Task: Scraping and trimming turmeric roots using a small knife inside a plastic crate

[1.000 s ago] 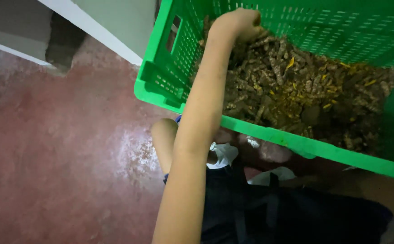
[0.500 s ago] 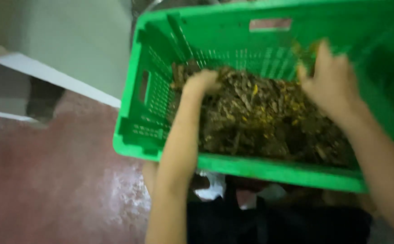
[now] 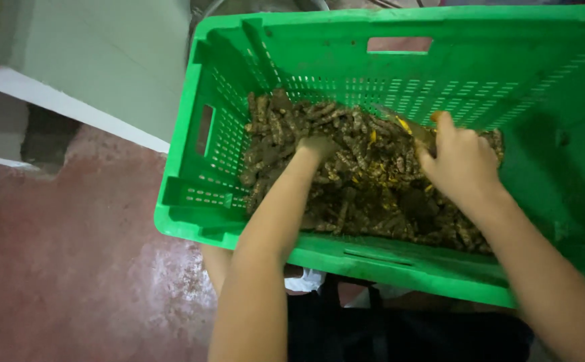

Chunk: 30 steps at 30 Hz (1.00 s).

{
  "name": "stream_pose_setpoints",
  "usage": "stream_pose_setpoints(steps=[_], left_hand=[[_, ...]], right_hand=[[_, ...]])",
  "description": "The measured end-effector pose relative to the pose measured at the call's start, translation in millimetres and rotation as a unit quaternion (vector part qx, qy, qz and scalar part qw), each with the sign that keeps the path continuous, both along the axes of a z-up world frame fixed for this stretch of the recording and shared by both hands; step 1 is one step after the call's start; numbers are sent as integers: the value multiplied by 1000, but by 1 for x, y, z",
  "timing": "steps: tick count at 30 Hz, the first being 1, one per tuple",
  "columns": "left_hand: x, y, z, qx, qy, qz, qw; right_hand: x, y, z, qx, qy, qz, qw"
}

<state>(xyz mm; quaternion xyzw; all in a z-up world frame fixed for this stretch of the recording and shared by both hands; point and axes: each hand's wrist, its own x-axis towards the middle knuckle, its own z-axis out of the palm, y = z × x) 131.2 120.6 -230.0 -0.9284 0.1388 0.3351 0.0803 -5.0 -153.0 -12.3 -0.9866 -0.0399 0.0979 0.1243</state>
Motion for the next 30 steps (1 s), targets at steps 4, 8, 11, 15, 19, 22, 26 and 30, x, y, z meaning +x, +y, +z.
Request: stream_pose_setpoints(steps=[4, 8, 11, 15, 19, 22, 26, 30], left_hand=[[-14, 4, -30, -3, -42, -61, 997], [-26, -19, -65, -27, -85, -121, 989], [-50, -40, -5, -112, -145, -151, 971], [-47, -26, -15, -17, -140, -187, 972], [-50, -10, -31, -47, -130, -150, 979], [-64, -20, 12, -119, -67, -177, 975], [-83, -39, -13, -160, -101, -372, 908], [-115, -39, -106, -87, -209, -504, 833]], right_hand=[[-9, 3, -15, -20, -21, 4, 1000], [-22, 10, -1, -30, 46, -40, 998], [-33, 12, -5, -15, -84, 9, 996], [-19, 13, 0, -36, -73, 32, 996], [-10, 4, -8, -55, 5, 26, 998], [-3, -1, -14, -62, -8, 29, 998], [-8, 1, -11, -55, -69, 63, 994], [-6, -2, -16, -49, -90, 74, 992]])
